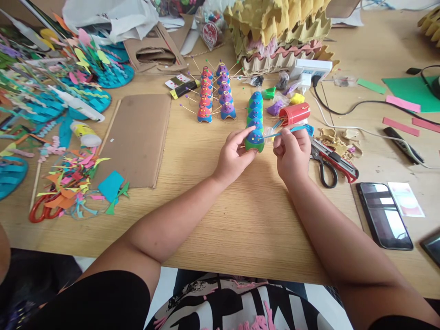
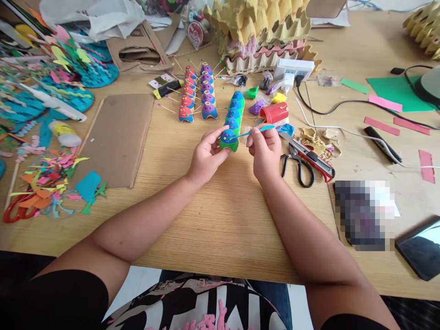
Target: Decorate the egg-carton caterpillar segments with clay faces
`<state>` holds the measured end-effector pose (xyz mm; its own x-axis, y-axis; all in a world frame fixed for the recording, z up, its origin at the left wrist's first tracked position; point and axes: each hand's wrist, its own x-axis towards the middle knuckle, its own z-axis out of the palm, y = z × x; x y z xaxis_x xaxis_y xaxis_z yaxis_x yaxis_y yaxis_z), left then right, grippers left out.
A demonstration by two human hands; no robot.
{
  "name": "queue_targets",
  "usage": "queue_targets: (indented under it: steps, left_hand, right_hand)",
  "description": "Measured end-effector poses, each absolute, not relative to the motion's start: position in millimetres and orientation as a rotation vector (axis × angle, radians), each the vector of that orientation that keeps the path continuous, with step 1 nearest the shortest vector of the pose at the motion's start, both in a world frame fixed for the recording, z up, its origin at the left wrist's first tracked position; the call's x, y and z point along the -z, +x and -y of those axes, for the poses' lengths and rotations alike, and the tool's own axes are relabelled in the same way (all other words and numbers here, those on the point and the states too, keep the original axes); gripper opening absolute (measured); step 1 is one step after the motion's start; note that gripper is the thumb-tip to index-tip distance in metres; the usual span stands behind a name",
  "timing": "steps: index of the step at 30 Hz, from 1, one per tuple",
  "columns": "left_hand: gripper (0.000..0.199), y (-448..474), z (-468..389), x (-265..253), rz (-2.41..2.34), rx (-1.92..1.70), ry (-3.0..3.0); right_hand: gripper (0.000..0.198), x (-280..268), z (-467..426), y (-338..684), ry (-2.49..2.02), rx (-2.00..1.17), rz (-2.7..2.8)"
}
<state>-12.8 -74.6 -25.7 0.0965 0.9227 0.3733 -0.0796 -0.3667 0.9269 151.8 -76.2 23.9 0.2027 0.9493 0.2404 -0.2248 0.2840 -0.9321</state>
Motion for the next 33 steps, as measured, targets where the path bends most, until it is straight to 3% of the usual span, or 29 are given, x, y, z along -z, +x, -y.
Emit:
queue_targets:
  steps: [33]
  left_hand:
    - [0.058,-12.4,74.7,25.7,-0.891,-1.427,1.505]
  right_hand:
    - [0.051,-24.1,75.7,150.3,-0.936,-1.012,0.984]
